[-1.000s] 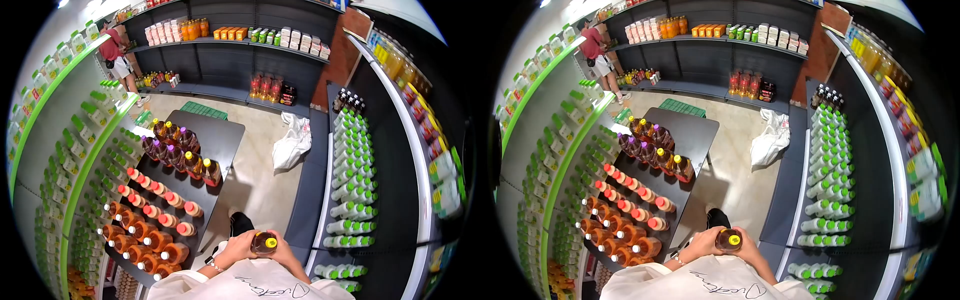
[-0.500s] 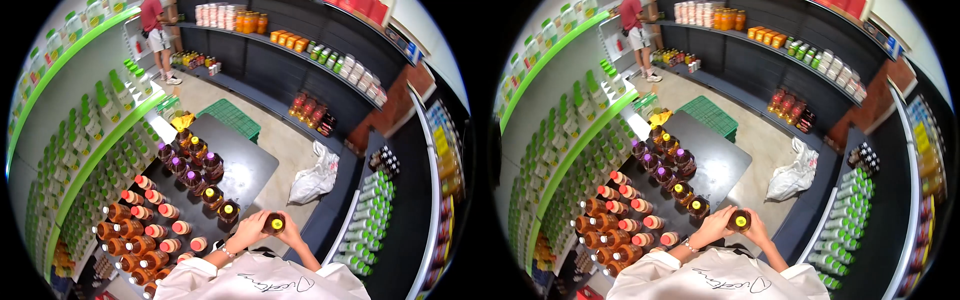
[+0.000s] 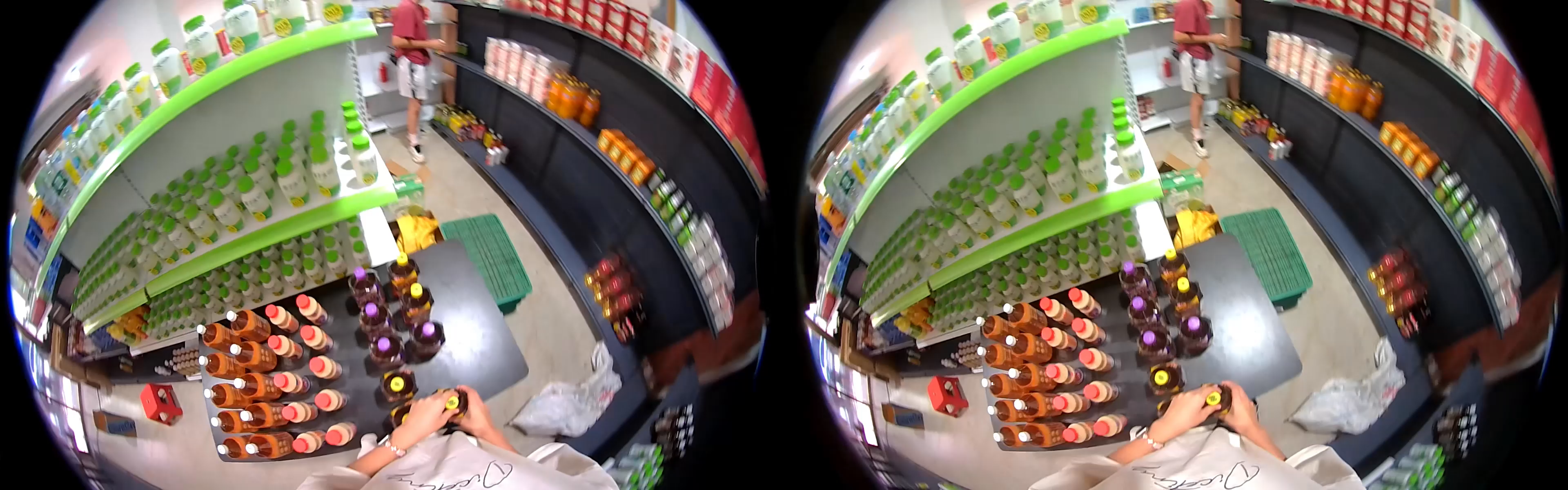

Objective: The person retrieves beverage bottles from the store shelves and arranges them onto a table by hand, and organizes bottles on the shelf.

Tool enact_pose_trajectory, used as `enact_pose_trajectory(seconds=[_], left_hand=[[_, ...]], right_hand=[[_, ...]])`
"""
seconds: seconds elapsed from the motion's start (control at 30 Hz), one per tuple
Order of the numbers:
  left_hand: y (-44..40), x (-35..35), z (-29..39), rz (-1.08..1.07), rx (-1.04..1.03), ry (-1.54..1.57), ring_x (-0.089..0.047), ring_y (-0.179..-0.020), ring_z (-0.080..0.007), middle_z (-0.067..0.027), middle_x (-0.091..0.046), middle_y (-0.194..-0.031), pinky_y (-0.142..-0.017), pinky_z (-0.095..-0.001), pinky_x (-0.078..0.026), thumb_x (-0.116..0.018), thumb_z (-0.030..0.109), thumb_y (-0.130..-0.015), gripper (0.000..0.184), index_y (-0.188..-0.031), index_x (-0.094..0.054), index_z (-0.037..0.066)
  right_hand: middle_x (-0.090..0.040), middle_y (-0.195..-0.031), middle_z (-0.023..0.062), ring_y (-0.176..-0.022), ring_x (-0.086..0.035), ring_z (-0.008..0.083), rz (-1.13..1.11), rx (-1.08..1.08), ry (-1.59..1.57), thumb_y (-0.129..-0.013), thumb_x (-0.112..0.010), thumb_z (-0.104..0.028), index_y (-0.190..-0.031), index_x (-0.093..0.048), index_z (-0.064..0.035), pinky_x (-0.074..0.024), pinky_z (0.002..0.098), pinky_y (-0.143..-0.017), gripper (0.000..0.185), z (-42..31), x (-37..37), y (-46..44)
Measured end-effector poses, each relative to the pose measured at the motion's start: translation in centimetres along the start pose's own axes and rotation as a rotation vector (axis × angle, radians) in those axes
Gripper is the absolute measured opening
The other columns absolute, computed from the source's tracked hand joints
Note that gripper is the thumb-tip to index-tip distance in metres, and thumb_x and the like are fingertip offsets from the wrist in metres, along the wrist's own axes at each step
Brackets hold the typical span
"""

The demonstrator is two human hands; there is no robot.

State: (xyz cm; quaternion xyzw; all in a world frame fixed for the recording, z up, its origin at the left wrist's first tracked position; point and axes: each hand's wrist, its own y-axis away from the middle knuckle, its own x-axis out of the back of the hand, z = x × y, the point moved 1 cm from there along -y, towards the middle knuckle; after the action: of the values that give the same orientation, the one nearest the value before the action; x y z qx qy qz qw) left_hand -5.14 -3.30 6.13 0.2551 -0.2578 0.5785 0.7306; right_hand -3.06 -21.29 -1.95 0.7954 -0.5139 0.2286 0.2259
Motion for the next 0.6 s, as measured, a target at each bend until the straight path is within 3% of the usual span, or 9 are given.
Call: enact_pose_trajectory(seconds=[0.1,0.23,0.3,0.6], left_hand=[[-2.7,-0.8,0.2,0.071,0.124,-0.05,-0.067,-0.086,-0.0392,-0.0148,-0.068,-0.108,-0.071,-0.0474,-0.055,-0.067,0.024,-0.086,0.037,-0.12,-0.06,0.011],[-5.5,-0.6,-0.4,0.193,0.234,-0.096,-0.069,-0.081,-0.0367,-0.0155,-0.07,-0.104,-0.067,-0.0474,-0.056,-0.067,0.026,-0.086,0.039,-0.121,-0.058,0.01],[-6.7,-0.5,-1.0,0.241,0.268,-0.089,-0.069,-0.082,-0.0354,-0.0147,-0.07,-0.106,-0.067,-0.0466,-0.056,-0.066,0.024,-0.086,0.039,-0.121,-0.058,0.01],[-8.8,-1.2,-2.4,0.311,0.419,-0.108,-0.069,-0.084,-0.0345,-0.012,-0.069,-0.109,-0.068,-0.0449,-0.056,-0.067,0.024,-0.086,0.038,-0.121,-0.058,0.012]], right_hand=[[-0.057,-0.128,0.0147,-0.119,-0.057,0.0357,-0.16,-0.012,-0.021,-0.065,-0.088,-0.023,-0.135,-0.045,-0.012,-0.0486,0.0445,-0.098,0.082,0.2,2.1,-4.2],[-0.055,-0.13,0.0126,-0.121,-0.055,0.0336,-0.335,0.129,-0.018,-0.064,-0.088,-0.021,-0.135,-0.044,-0.0125,-0.0482,0.0425,-0.099,0.084,1.9,2.2,-10.2],[-0.057,-0.126,0.0145,-0.117,-0.058,0.0331,-0.359,0.233,0.009,-0.064,-0.089,-0.021,-0.134,-0.043,-0.0103,-0.0499,0.0415,-0.097,0.085,2.4,1.7,-12.6],[-0.055,-0.126,0.0127,-0.12,-0.054,0.0343,-0.493,0.28,0.034,-0.063,-0.089,-0.025,-0.135,-0.041,-0.0126,-0.0459,0.0432,-0.101,0.087,3.0,1.1,-17.3]])
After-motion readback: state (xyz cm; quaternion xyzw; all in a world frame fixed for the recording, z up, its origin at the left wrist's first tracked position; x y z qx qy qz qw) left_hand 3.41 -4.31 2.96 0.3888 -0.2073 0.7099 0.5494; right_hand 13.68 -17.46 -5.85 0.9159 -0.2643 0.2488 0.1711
